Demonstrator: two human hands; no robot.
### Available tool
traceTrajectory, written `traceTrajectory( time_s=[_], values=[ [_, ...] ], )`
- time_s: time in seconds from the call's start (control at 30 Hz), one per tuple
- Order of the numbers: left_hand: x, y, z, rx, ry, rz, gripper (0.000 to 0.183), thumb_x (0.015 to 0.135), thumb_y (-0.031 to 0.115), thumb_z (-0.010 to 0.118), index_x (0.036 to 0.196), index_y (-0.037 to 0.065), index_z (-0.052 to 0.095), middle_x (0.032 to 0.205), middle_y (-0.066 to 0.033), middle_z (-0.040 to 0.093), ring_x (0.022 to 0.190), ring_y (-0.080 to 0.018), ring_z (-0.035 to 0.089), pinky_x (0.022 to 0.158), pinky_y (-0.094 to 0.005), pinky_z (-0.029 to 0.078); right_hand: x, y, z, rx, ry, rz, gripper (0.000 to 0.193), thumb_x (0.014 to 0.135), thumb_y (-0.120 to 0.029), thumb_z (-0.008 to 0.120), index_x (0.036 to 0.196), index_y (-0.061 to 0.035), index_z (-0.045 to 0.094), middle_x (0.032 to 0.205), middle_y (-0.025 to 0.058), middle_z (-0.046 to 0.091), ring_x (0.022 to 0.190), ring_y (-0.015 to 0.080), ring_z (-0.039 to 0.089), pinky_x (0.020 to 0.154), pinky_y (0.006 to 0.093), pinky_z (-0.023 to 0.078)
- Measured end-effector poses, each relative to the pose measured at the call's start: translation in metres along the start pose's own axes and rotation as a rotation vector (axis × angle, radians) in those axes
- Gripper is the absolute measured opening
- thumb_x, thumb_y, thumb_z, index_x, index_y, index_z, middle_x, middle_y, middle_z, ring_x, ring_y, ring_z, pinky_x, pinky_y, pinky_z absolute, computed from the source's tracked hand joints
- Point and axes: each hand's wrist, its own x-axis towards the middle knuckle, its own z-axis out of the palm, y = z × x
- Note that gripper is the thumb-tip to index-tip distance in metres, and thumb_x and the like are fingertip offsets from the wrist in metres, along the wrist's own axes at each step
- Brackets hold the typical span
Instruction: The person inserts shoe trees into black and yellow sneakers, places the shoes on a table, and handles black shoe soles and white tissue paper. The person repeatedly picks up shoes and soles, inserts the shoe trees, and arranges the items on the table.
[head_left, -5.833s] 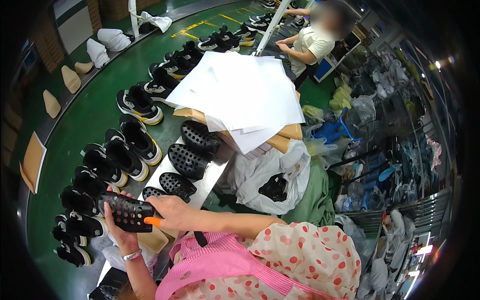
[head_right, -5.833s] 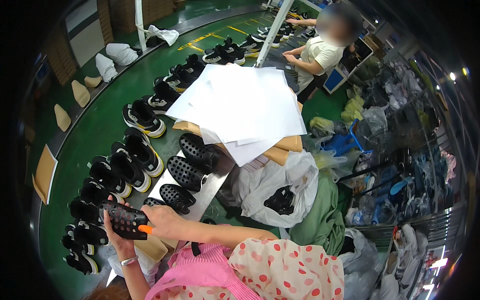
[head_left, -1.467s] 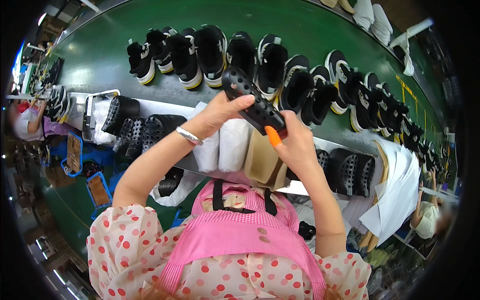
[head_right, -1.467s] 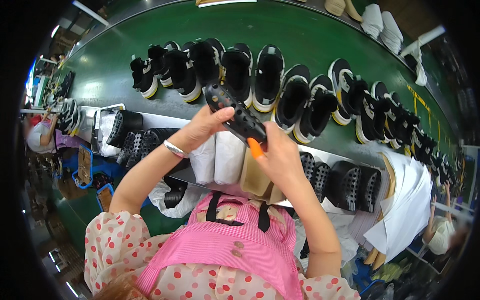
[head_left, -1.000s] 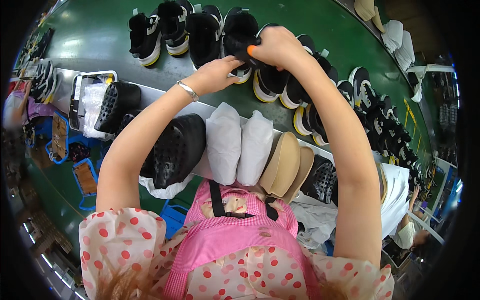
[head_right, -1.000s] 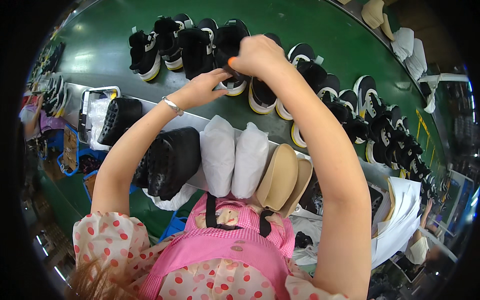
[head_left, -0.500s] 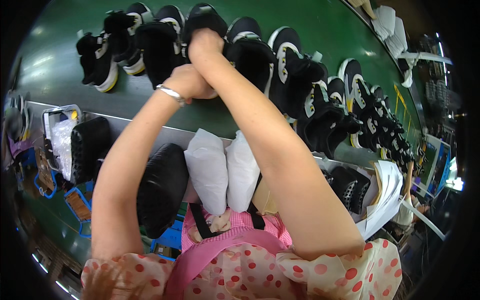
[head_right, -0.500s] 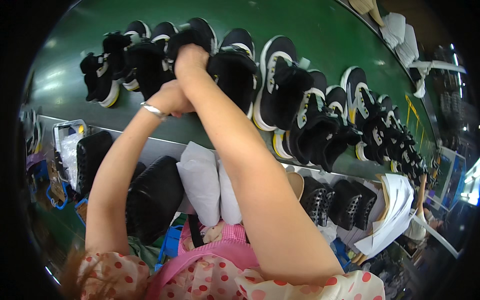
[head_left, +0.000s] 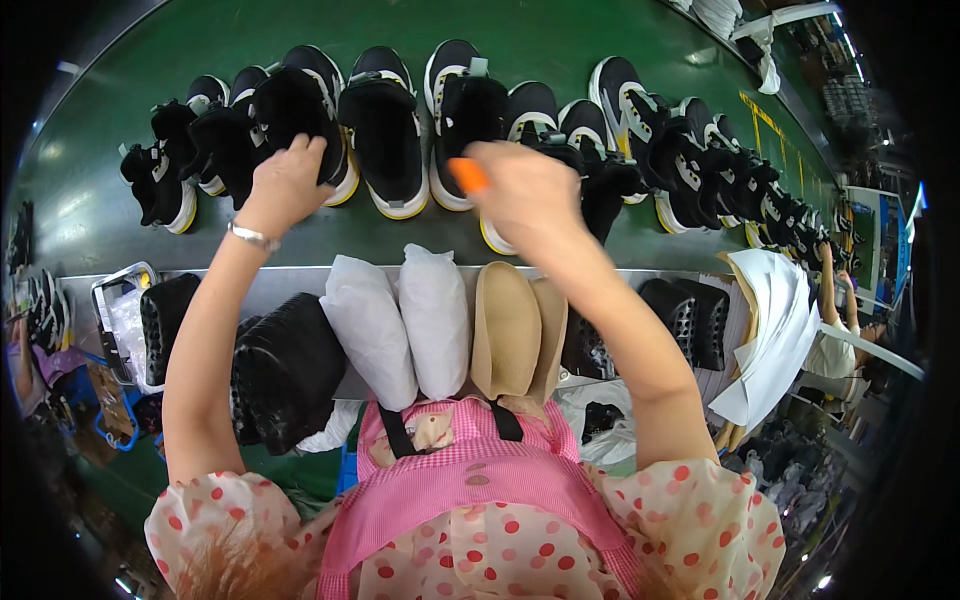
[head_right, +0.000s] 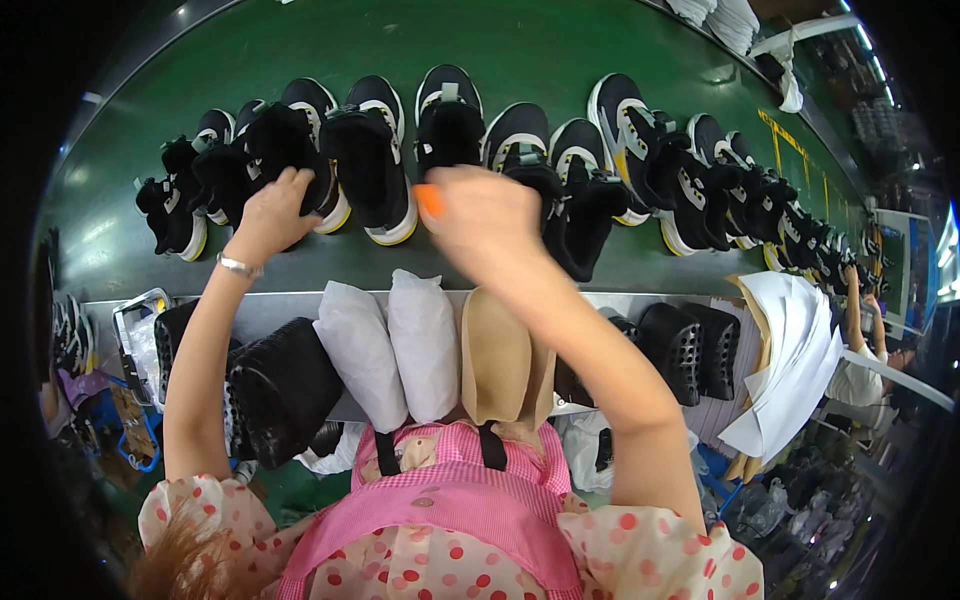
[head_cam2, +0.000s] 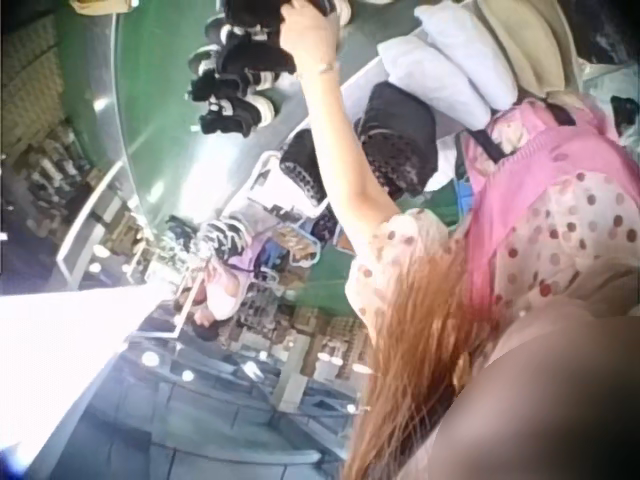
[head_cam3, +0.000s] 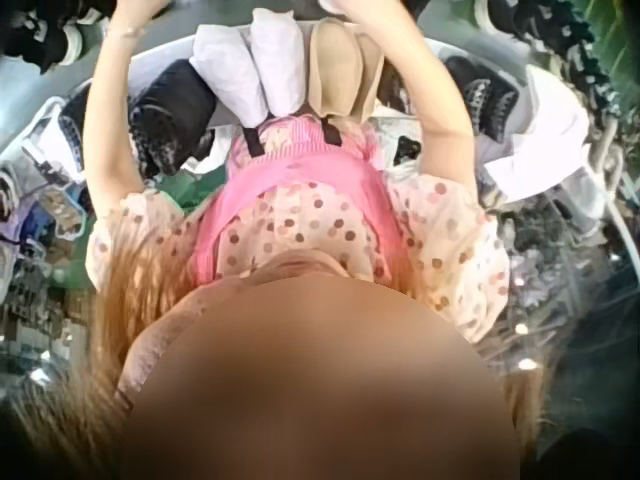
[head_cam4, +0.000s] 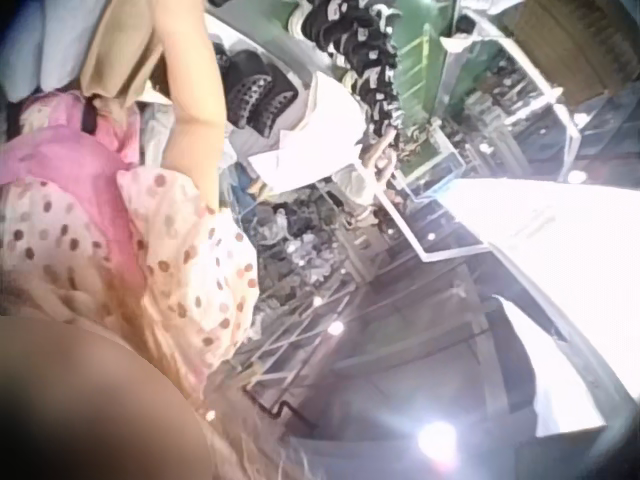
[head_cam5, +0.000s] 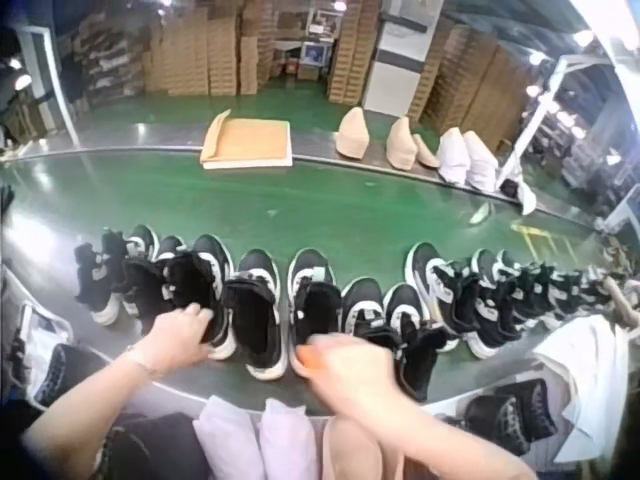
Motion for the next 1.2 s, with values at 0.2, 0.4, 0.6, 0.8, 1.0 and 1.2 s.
traceTrajectory(
  time_s=[0.2, 0.4, 0.6, 0.8, 1.0, 1.2],
  values=[
    [-0.009, 0.092, -0.003, -0.164, 0.135, 0.311, 0.075, 0.071, 0.04, 0.078, 0.138, 0.028, 0.045, 0.096, -0.0176, 0.056, 0.084, -0.0366, 0.062, 0.072, -0.0405, 0.052, -0.065, 0.094, -0.009, -0.149, -0.23, 0.611, 0.061, 0.074, -0.057, 0.073, 0.091, 0.0016, 0.064, 0.082, 0.0224, 0.068, 0.081, 0.0392, 0.067, 0.069, 0.0462, 0.054],
    [0.039, 0.107, 0.043, -0.286, 0.124, 0.256, 0.046, 0.071, 0.038, 0.078, 0.112, 0.023, 0.063, 0.085, -0.0165, 0.06, 0.082, -0.0316, 0.062, 0.071, -0.0397, 0.052, -0.057, 0.101, 0.062, 0.023, 0.069, 0.449, 0.039, 0.072, -0.006, 0.064, 0.106, 0.0071, 0.05, 0.087, 0.0234, 0.065, 0.077, 0.038, 0.068, 0.068, 0.0432, 0.056],
    [0.057, 0.15, 0.046, -0.431, 0.191, 0.28, 0.035, 0.074, 0.036, 0.076, 0.098, 0.012, 0.069, 0.072, -0.0139, 0.059, 0.077, -0.029, 0.059, 0.069, -0.0395, 0.049, -0.048, 0.188, 0.032, -0.159, 0.011, 0.329, 0.045, 0.076, -0.007, 0.06, 0.118, 0.0066, 0.051, 0.095, 0.0215, 0.066, 0.078, 0.0362, 0.068, 0.067, 0.0433, 0.056],
    [0.058, 0.198, 0.063, -0.302, 0.198, 0.185, 0.037, 0.074, 0.039, 0.075, 0.1, 0.014, 0.067, 0.077, -0.0171, 0.063, 0.078, -0.0333, 0.06, 0.065, -0.0412, 0.05, -0.055, 0.214, 0.049, -0.138, 0.198, 0.342, 0.038, 0.076, -0.008, 0.062, 0.111, 0.0021, 0.051, 0.093, 0.0171, 0.066, 0.084, 0.0327, 0.068, 0.069, 0.0424, 0.056],
    [0.05, 0.19, 0.072, -0.308, 0.255, 0.089, 0.038, 0.073, 0.042, 0.075, 0.104, 0.022, 0.064, 0.09, -0.0206, 0.058, 0.078, -0.0381, 0.063, 0.065, -0.0432, 0.053, -0.137, 0.167, -0.022, 0.013, 0.355, 0.19, 0.057, 0.077, -0.014, 0.07, 0.13, -0.0034, 0.05, 0.115, 0.0138, 0.059, 0.102, 0.0322, 0.056, 0.087, 0.0406, 0.046],
    [0.03, 0.181, 0.07, -0.318, 0.18, 0.054, 0.078, 0.078, 0.035, 0.072, 0.145, 0.031, 0.033, 0.103, -0.026, 0.053, 0.085, -0.0439, 0.061, 0.073, -0.0473, 0.052, -0.306, 0.128, -0.07, 0.052, 0.311, 0.507, 0.036, 0.082, -0.005, 0.067, 0.116, -0.0009, 0.06, 0.111, 0.0168, 0.062, 0.102, 0.0342, 0.059, 0.087, 0.0394, 0.049]
  ],
)
